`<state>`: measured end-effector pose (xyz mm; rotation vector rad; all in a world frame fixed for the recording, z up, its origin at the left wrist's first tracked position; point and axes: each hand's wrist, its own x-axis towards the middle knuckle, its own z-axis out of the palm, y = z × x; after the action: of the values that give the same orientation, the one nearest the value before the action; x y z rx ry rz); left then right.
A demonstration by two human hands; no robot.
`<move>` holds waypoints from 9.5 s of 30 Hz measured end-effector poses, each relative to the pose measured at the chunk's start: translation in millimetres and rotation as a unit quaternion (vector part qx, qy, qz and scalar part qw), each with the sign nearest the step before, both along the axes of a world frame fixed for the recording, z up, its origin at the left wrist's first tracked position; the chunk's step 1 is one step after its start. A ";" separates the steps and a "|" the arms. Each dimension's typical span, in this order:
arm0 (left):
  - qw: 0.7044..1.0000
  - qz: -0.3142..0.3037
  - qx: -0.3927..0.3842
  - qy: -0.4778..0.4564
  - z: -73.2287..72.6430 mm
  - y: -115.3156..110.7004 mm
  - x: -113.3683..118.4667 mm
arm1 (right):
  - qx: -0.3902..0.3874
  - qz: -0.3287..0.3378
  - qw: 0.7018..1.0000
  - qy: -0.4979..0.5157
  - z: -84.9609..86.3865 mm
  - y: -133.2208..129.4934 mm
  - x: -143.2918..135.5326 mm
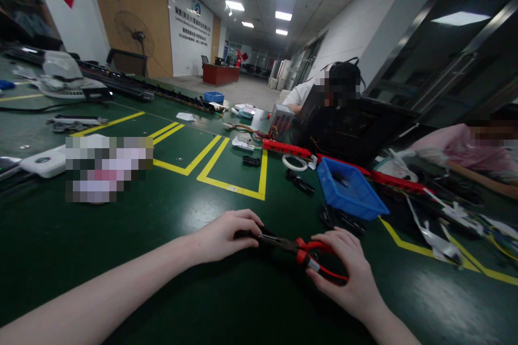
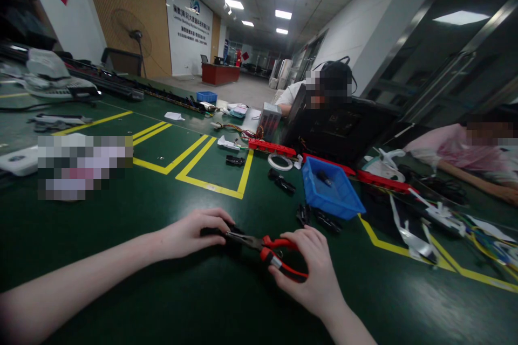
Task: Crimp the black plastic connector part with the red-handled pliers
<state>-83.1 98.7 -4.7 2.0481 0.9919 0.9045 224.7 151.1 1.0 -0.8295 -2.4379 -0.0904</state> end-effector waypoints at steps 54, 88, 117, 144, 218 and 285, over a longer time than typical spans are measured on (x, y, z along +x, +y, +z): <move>0.993 0.016 0.041 0.109 -1.5 0.3 0.5 | 0.027 0.012 0.999 -0.029 -1.4 4.0 3.3; 0.995 0.016 0.047 0.092 -4.6 2.9 0.1 | 0.107 0.026 0.992 -0.057 4.1 -4.8 -3.7; 0.993 0.032 0.059 0.098 -3.7 -0.5 2.1 | 0.069 -0.007 0.994 -0.084 0.7 -6.1 -3.8; 0.999 0.015 0.023 0.037 2.1 -1.1 1.2 | 0.001 -0.004 0.995 -0.104 1.8 -10.6 -9.8; 1.000 0.016 -0.001 0.021 2.1 -1.9 0.4 | -0.015 -0.011 0.996 -0.093 -5.0 -6.1 -3.3; 0.999 0.027 -0.021 0.001 3.0 0.7 -0.5 | 0.033 -0.015 0.995 -0.097 -3.6 -5.0 0.5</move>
<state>-83.7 99.4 -1.7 1.9957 1.0641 0.9024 225.3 146.1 -2.6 -0.8637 -2.5879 -0.2730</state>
